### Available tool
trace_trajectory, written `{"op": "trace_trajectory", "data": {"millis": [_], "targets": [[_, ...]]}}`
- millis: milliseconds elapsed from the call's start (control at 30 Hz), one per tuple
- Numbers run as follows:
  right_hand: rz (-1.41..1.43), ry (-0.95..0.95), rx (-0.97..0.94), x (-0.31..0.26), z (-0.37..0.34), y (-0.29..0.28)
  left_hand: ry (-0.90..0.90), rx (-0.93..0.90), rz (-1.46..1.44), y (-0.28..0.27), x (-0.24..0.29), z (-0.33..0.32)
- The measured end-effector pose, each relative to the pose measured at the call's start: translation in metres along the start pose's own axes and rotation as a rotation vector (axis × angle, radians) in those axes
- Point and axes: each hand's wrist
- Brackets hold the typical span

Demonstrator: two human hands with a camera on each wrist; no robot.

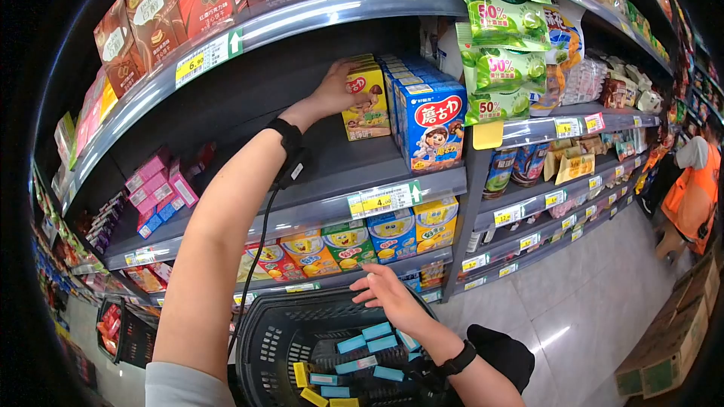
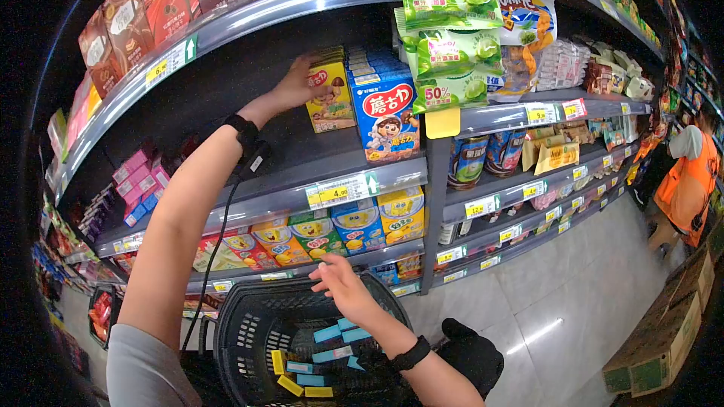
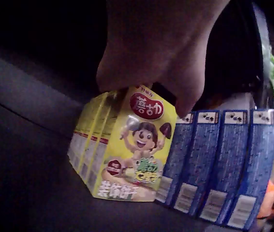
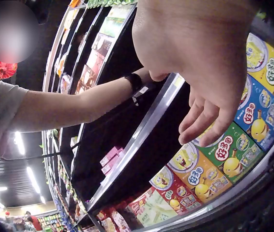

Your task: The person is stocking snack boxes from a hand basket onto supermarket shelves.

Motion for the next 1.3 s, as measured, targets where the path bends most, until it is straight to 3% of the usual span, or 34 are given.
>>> {"op": "trace_trajectory", "data": {"millis": [33,67,133,167,233,267,300,367,400,533,667,767,967,1033,1067,1100,1167,1200,1300], "targets": [[0.024,-0.009,0.008,0.001,0.000,0.000,-0.109,0.088,-0.027,-0.001,0.005,0.001],[0.046,-0.020,0.016,0.001,0.001,-0.001,-0.106,0.091,-0.030,-0.001,0.006,0.005],[0.055,-0.024,0.015,0.000,0.002,-0.003,-0.284,0.349,-0.363,0.001,0.003,0.014],[0.067,-0.025,0.009,0.000,0.001,-0.004,-0.284,0.350,-0.370,0.004,-0.002,0.018],[0.067,-0.019,0.017,-0.001,0.001,-0.006,-0.452,0.712,-0.793,0.018,-0.028,0.024],[0.076,-0.032,0.018,0.000,0.001,-0.006,-0.612,0.703,-0.890,0.030,-0.057,0.029],[0.084,-0.046,0.019,0.000,0.002,-0.007,-0.615,0.703,-0.895,0.028,-0.046,0.026],[0.043,-0.025,0.016,-0.004,0.001,-0.009,-0.933,0.764,-1.566,0.016,-0.011,0.021],[0.050,-0.023,0.006,-0.005,0.001,-0.009,-0.953,0.655,-1.582,0.018,-0.013,0.021],[0.077,-0.018,-0.011,-0.006,0.001,-0.009,-0.881,0.497,-1.551,0.025,-0.011,0.018],[0.073,-0.007,-0.003,-0.006,0.001,-0.008,-0.951,0.569,-1.449,0.018,-0.003,0.018],[0.067,-0.016,0.006,-0.003,0.002,-0.009,-0.922,0.623,-1.481,0.024,-0.028,0.018],[0.090,-0.014,0.022,0.000,0.003,-0.010,-0.875,0.551,-1.549,0.051,-0.120,0.023],[0.081,-0.020,-0.002,0.001,0.005,-0.012,-0.814,0.396,-1.547,0.056,-0.143,0.029],[0.086,-0.008,0.005,-0.001,0.005,-0.013,-0.939,0.529,-1.595,0.030,-0.074,0.029],[0.069,-0.010,0.021,-0.005,0.003,-0.014,-0.925,0.530,-1.617,0.026,-0.059,0.033],[0.082,0.012,-0.003,-0.010,-0.003,-0.013,-0.839,0.413,-1.632,0.021,-0.053,0.024],[0.084,0.022,0.005,-0.011,-0.003,-0.014,-0.849,0.446,-1.639,0.017,-0.055,0.019],[0.092,0.028,0.016,-0.005,0.002,-0.018,-0.838,0.363,-1.381,0.004,-0.070,0.020]]}}
Point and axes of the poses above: each hand's wrist, its own z-axis towards the middle knuckle, its own y-axis out of the palm, x = y × z, and after that the axes turned 13 degrees about y, right-handed
